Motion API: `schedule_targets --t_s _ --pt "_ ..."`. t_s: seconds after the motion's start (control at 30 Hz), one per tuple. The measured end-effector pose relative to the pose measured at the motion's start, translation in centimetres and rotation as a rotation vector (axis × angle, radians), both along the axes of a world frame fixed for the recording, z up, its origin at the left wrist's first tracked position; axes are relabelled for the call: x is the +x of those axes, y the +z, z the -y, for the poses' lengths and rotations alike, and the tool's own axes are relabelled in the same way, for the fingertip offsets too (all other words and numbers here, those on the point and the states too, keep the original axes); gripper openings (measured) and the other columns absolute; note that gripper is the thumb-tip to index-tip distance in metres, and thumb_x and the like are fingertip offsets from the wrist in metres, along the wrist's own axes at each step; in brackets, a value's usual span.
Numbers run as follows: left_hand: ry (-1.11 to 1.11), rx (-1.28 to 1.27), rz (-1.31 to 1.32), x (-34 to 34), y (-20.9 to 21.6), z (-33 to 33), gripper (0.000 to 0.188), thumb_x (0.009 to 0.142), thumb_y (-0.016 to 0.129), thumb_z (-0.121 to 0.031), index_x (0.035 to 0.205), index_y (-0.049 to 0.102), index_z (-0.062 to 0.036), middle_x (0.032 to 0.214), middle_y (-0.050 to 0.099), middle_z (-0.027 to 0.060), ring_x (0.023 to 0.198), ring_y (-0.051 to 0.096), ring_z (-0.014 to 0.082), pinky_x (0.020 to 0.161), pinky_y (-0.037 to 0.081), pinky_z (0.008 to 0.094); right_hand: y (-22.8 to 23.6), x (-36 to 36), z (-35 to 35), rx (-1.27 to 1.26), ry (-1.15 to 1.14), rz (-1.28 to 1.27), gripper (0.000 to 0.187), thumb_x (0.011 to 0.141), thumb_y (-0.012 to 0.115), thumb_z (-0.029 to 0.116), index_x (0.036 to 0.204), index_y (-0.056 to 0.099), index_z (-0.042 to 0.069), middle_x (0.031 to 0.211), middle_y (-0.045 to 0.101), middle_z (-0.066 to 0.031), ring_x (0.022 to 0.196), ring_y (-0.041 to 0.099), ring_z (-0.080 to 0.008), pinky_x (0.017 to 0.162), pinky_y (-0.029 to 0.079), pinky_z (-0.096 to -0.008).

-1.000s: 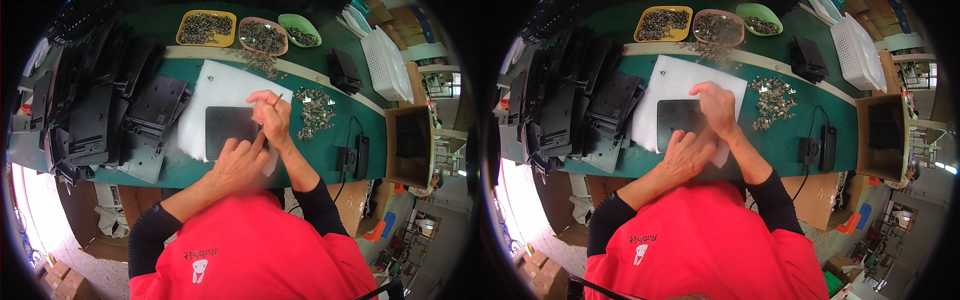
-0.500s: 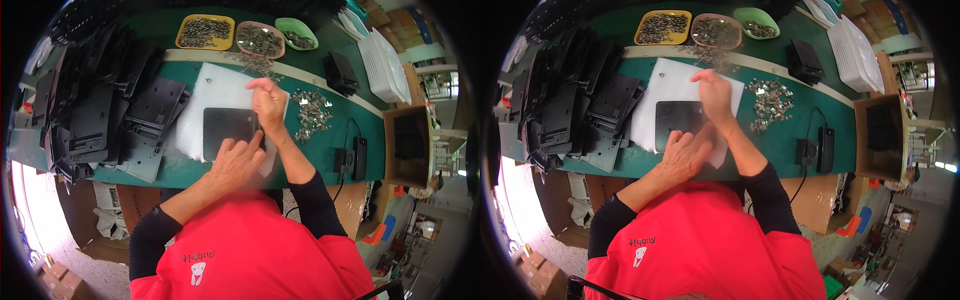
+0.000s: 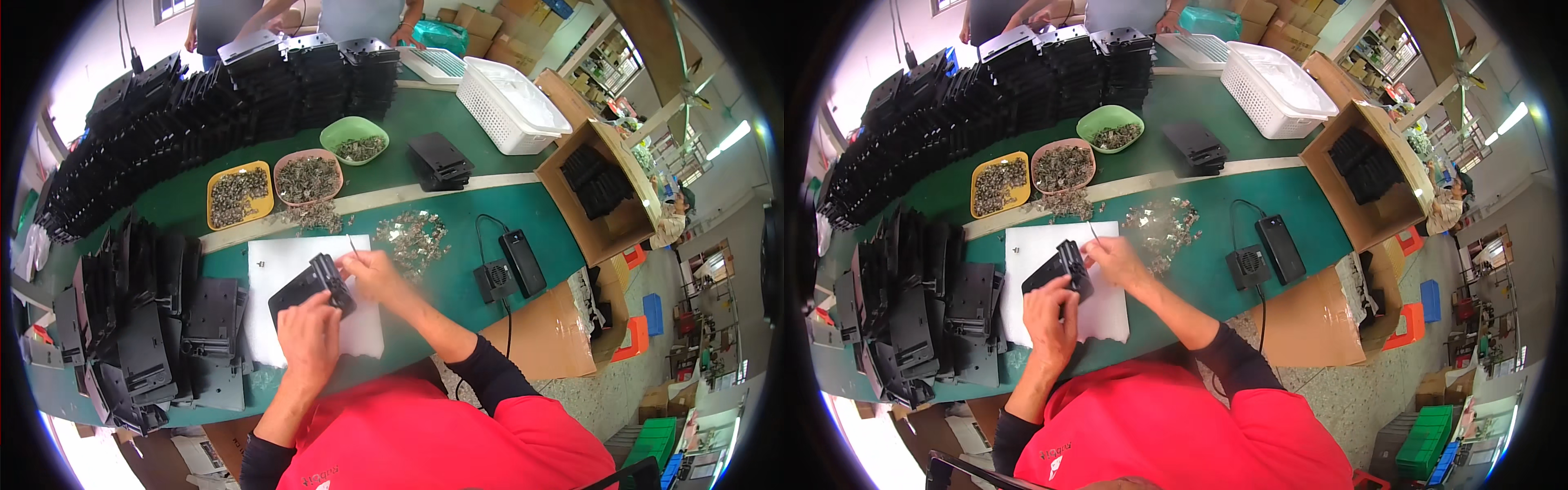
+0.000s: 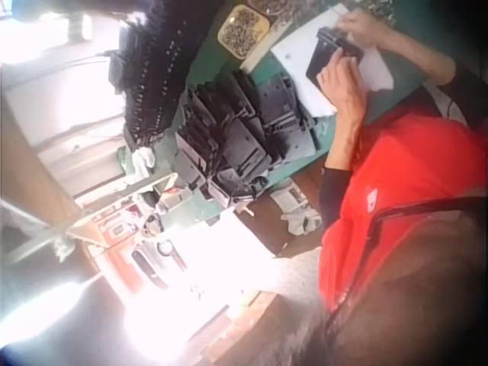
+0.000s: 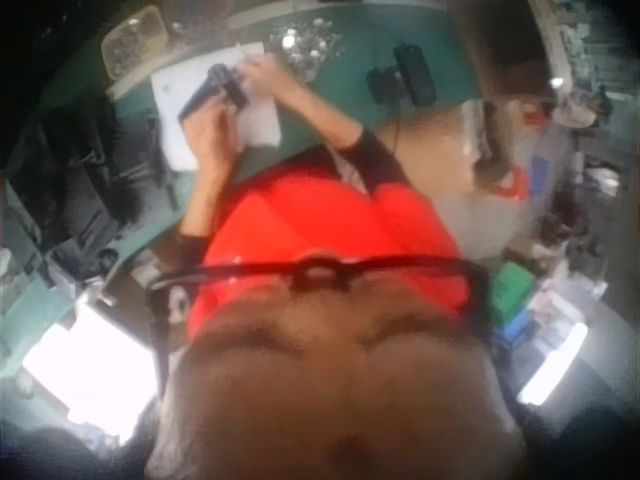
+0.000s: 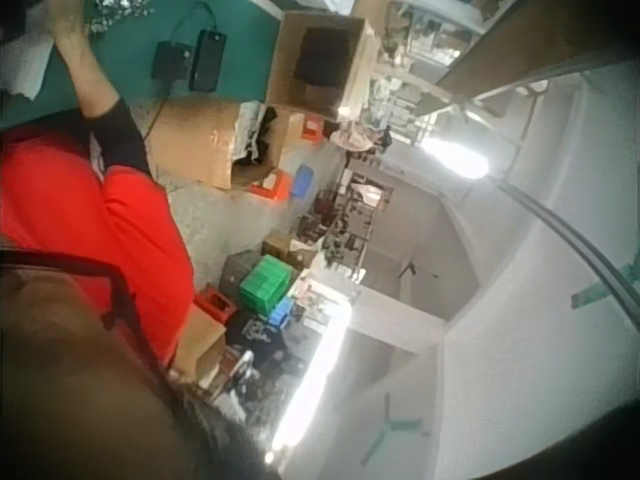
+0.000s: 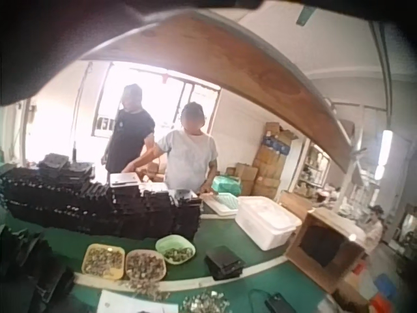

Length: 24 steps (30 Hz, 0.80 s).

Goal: The person uses a small screwdriver to remove screws from the back of a black electronic device. They place the removed screws on a white foam pad and set the device aside before picking up another one to repeat the process.

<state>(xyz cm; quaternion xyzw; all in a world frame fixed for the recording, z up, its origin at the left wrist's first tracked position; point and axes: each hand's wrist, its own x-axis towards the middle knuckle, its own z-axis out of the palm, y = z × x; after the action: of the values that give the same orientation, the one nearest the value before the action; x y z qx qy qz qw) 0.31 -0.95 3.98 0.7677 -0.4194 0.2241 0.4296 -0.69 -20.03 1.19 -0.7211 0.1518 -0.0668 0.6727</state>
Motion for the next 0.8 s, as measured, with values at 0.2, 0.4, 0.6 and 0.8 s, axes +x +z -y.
schedule_targets --t_s 0.2,0.4,0.6,0.8 --pt "0.039 -0.237 -0.305 1.1 3.5 1.0 0.009 0.086 0.066 0.001 0.091 0.058 -0.0008 0.103 0.068 0.0139 0.080 0.061 0.0180 0.071 0.048 0.0305 3.2 -1.8 -3.3 0.729 0.176 0.118 0.032 0.098 0.055 0.032 0.103 0.062 0.002 0.083 0.062 -0.0050 0.041 0.043 -0.0064 0.036 0.029 -0.0234" --pt "-0.070 -0.837 -0.846 3.4 8.5 1.7 0.013 0.097 0.061 -0.015 0.093 0.061 -0.0030 0.084 0.061 -0.0013 0.070 0.051 0.0037 0.062 0.040 0.0183 5.1 -0.9 -1.6 0.016 -0.129 0.190 0.030 0.089 0.067 0.013 0.116 0.061 0.001 0.075 0.061 -0.0006 0.048 0.047 -0.0029 0.040 0.034 -0.0197" --pt "-0.267 -1.108 -1.429 6.0 5.2 4.1 0.020 0.096 0.062 -0.019 0.103 0.057 -0.0015 0.085 0.065 0.0026 0.073 0.061 0.0091 0.062 0.049 0.0232 5.4 -2.8 1.1 0.444 -0.071 0.034 0.024 0.090 0.065 0.008 0.113 0.064 0.002 0.078 0.063 -0.0002 0.043 0.043 -0.0041 0.036 0.030 -0.0193" --pt "-0.207 -0.740 -1.589 6.1 3.1 5.7 0.020 0.095 0.058 -0.025 0.109 0.059 -0.0107 0.108 0.068 0.0063 0.093 0.064 0.0162 0.076 0.047 0.0300 8.5 -2.6 7.6 0.252 -0.369 0.090 0.029 0.080 0.076 0.011 0.104 0.065 -0.002 0.073 0.059 -0.0004 0.042 0.043 -0.0049 0.035 0.031 -0.0211"
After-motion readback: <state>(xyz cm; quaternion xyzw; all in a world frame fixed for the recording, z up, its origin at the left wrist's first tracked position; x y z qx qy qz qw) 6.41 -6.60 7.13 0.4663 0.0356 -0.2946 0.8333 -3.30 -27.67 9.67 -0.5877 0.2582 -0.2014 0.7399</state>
